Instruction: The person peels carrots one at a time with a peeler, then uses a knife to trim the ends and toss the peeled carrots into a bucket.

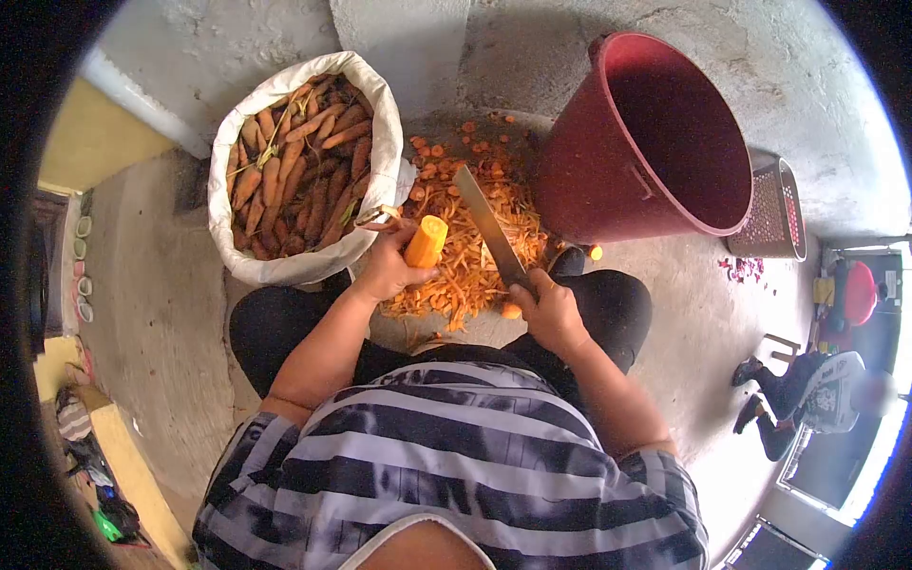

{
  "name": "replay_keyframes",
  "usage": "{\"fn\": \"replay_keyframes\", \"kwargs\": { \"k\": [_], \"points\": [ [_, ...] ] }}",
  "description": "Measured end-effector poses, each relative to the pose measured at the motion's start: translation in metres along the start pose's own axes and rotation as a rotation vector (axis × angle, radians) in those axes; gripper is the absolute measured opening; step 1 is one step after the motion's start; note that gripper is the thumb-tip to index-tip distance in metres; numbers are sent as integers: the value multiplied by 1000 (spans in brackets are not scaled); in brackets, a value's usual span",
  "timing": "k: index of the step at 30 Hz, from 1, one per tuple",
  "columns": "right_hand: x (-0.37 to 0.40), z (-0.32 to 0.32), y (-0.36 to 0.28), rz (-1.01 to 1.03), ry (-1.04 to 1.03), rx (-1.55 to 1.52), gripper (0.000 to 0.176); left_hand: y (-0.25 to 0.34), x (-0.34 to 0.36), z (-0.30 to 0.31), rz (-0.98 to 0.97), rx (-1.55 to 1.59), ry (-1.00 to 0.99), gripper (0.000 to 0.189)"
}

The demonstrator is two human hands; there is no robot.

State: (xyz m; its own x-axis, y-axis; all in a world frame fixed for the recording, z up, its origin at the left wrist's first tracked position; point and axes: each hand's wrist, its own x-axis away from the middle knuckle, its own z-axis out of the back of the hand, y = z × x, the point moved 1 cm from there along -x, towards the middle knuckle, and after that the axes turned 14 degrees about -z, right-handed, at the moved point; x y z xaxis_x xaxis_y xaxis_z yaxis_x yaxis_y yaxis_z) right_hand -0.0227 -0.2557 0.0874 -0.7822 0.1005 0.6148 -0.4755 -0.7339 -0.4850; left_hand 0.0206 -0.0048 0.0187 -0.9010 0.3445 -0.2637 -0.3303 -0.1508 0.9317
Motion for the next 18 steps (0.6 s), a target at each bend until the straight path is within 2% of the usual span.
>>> {"fn": "replay_keyframes", "kwargs": {
  "k": [1, 3, 4, 6, 7, 10, 11, 14, 18],
  "points": [
    [0, -2, 1, -59, -59, -57, 25, 0, 0, -1, 86, 135, 15, 49],
    [-3, -13, 4, 172, -11, -328, 20, 3, 4, -5, 268, 408, 47, 47],
    [-3, -18, 3, 288, 12, -462, 18, -2, 6, -7, 439, 639, 92, 42],
    [-4, -22, -12, 324, 85, -259, 20, -12, 9, -13, 779, 1100, 187, 33],
    [-3, -24, -24, 343, 122, -158, 22, -8, 7, -15, 833, 1130, 258, 31],
    [3, -39, -53, 530, 226, 149, 34, -12, 7, -17, 770, 1225, 217, 38],
    [-1, -48, -53, 578, 273, 172, 43, -15, 8, -19, 784, 1173, 307, 45],
    [-2, -54, -65, 577, 233, 256, 45, -6, 9, -12, 900, 1094, 325, 49],
    [-7, -63, -70, 600, 289, 284, 46, -14, 12, -12, 883, 1123, 310, 48]
  ]
}}
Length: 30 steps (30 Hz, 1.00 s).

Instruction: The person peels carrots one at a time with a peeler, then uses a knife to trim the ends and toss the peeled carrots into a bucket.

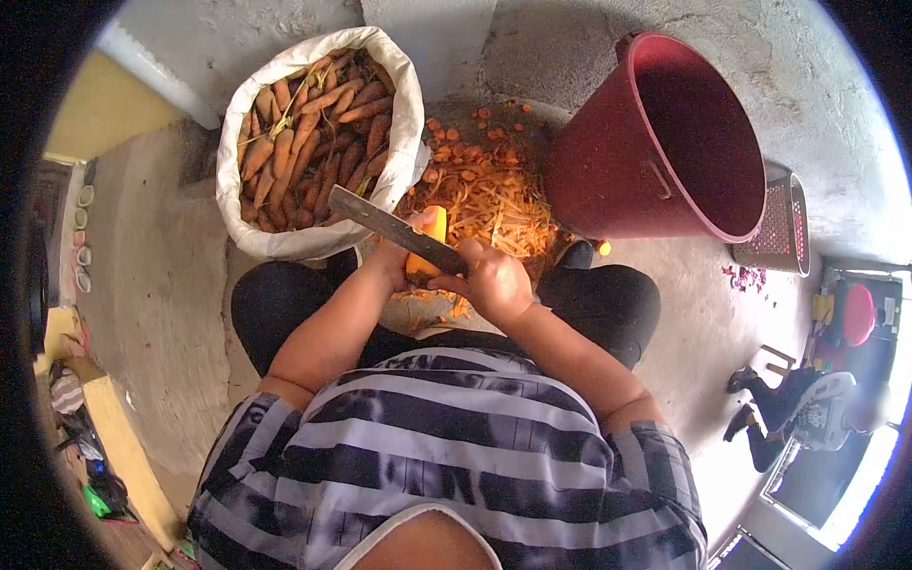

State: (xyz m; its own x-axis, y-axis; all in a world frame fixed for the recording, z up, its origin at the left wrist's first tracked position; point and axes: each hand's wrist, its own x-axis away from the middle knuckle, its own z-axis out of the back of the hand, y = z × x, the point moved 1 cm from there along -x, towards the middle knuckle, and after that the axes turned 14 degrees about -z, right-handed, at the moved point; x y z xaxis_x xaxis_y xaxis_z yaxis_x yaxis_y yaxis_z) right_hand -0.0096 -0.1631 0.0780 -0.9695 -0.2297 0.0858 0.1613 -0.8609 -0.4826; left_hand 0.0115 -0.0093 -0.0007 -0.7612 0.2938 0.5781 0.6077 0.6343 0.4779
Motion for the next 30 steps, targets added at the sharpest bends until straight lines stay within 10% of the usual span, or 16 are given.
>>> {"fn": "replay_keyframes", "kwargs": {
  "k": [15, 18, 25, 30],
  "points": [
    [-10, -25, 8, 0, -91, -108, 50, -14, -8, 10, -11, 16, 103, 54],
    [-20, -11, 17, -317, -227, -438, 52, 3, 5, 8, 163, -7, -148, 63],
    [-17, 11, 41, -751, -640, -1156, 54, 5, 3, -3, -724, -1186, -273, 66],
    [-26, 6, 48, -619, -759, -992, 56, 5, 13, -14, -764, -1187, -321, 49]
  ]
}}
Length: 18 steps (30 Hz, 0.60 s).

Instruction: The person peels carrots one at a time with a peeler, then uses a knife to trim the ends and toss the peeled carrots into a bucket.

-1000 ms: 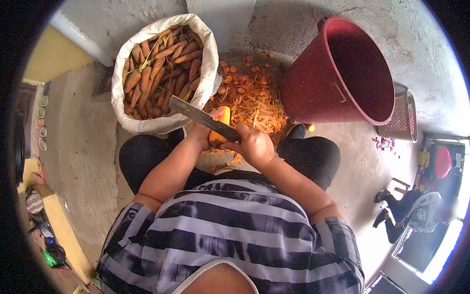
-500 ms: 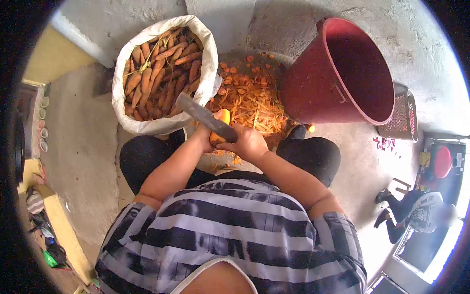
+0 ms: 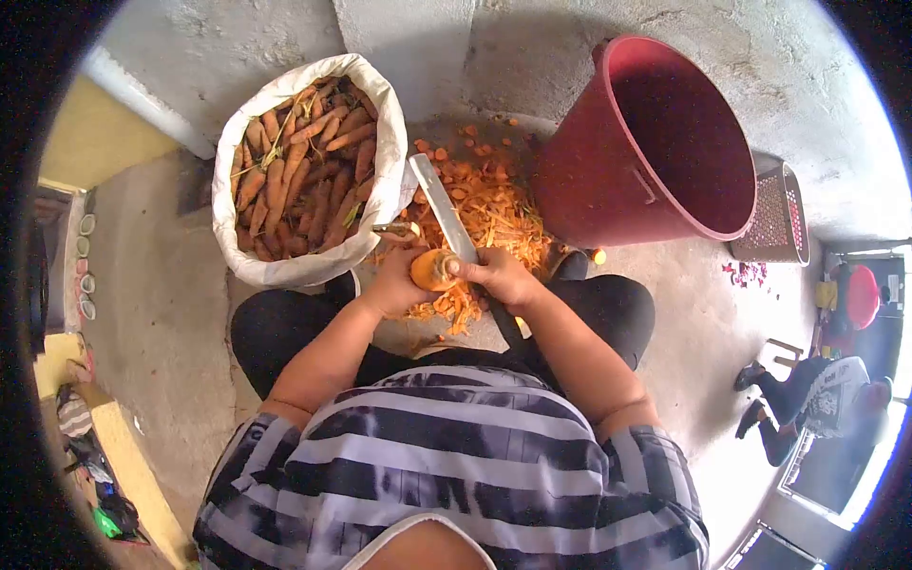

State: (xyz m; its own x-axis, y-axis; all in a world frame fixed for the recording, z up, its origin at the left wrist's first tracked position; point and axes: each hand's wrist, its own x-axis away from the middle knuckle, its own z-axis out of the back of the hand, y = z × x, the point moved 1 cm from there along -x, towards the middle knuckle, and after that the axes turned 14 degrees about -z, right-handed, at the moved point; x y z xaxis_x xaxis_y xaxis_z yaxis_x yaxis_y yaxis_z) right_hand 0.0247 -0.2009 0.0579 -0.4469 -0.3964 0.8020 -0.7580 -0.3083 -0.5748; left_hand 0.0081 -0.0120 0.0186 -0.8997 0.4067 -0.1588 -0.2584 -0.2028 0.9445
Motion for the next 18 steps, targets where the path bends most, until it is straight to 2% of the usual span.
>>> {"fn": "replay_keyframes", "kwargs": {
  "k": [2, 3, 6, 7, 10, 13, 16, 18],
  "points": [
    [-5, 4, -2, 81, 25, 132, 59, 3, 3, 0, -5, -65, 43, 45],
    [-5, 6, -5, 130, 67, 209, 71, 4, 3, 1, -14, -122, 59, 45],
    [-25, 8, 1, 411, 289, 492, 82, 7, 2, 2, -72, -257, 97, 45],
    [-27, 7, 0, 333, 284, 508, 90, 7, 2, 3, -96, -299, 110, 44],
    [-7, -8, -21, 277, 384, 667, 82, -1, 4, 0, 31, -216, 105, 44],
    [-3, -12, -28, 281, 427, 817, 94, 12, 4, 4, 193, -56, -41, 46],
    [-9, -9, -23, 386, 454, 905, 88, -4, 7, -1, 175, -113, -98, 46],
    [-2, -10, -28, 390, 448, 944, 75, -10, 8, -2, 218, -79, -155, 50]
  ]
}}
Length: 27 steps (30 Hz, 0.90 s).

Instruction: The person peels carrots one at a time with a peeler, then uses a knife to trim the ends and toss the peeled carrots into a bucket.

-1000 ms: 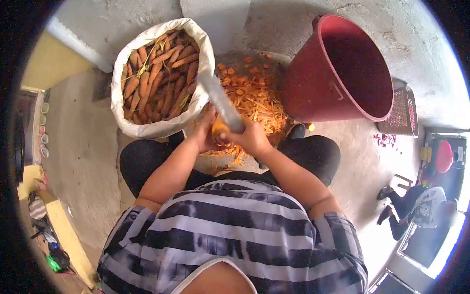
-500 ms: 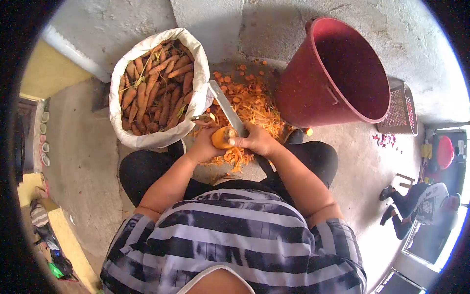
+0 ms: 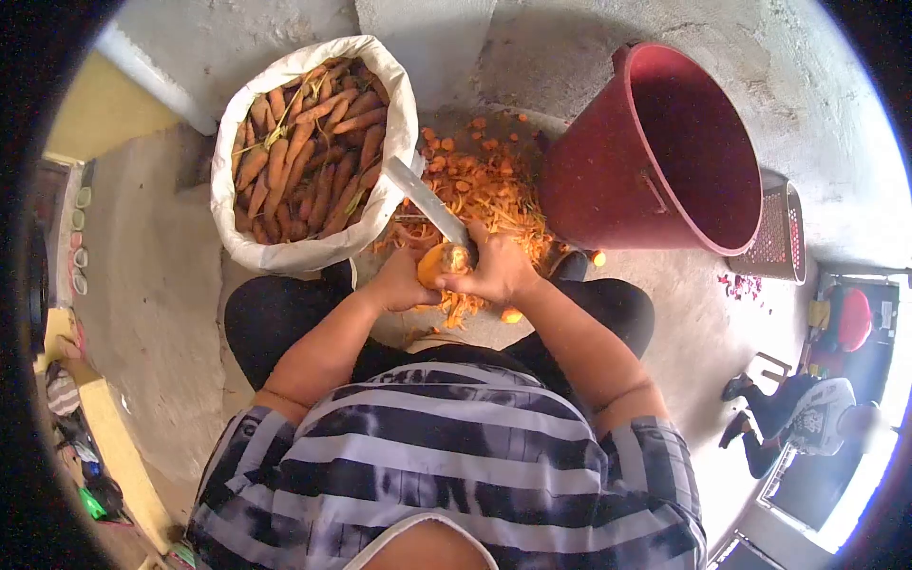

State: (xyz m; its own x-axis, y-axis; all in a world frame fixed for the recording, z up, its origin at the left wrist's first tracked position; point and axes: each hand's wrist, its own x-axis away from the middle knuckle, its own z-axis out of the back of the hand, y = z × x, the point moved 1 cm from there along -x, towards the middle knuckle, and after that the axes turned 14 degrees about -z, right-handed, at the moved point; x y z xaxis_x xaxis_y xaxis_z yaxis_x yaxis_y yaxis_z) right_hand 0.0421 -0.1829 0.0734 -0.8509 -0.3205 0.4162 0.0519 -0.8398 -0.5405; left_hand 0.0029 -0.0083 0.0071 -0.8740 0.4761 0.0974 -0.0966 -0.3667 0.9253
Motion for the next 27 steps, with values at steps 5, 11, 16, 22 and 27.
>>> {"fn": "replay_keyframes", "kwargs": {
  "k": [5, 11, 16, 22, 27],
  "points": [
    [-5, -7, 8, 66, 34, 62, 71, -11, -1, -1, 75, 201, -129, 54],
    [-5, -20, 16, -34, 57, 21, 69, -6, 1, -5, 97, -169, 41, 56],
    [-3, -38, 16, -181, 105, -35, 71, 17, 2, 2, 284, -341, 88, 58],
    [-5, -30, 22, -97, -15, -56, 69, 22, -1, 8, 342, -87, -209, 61],
    [-11, -61, 24, -410, 20, -163, 63, 13, -4, 1, 393, -516, 57, 63]
  ]
}}
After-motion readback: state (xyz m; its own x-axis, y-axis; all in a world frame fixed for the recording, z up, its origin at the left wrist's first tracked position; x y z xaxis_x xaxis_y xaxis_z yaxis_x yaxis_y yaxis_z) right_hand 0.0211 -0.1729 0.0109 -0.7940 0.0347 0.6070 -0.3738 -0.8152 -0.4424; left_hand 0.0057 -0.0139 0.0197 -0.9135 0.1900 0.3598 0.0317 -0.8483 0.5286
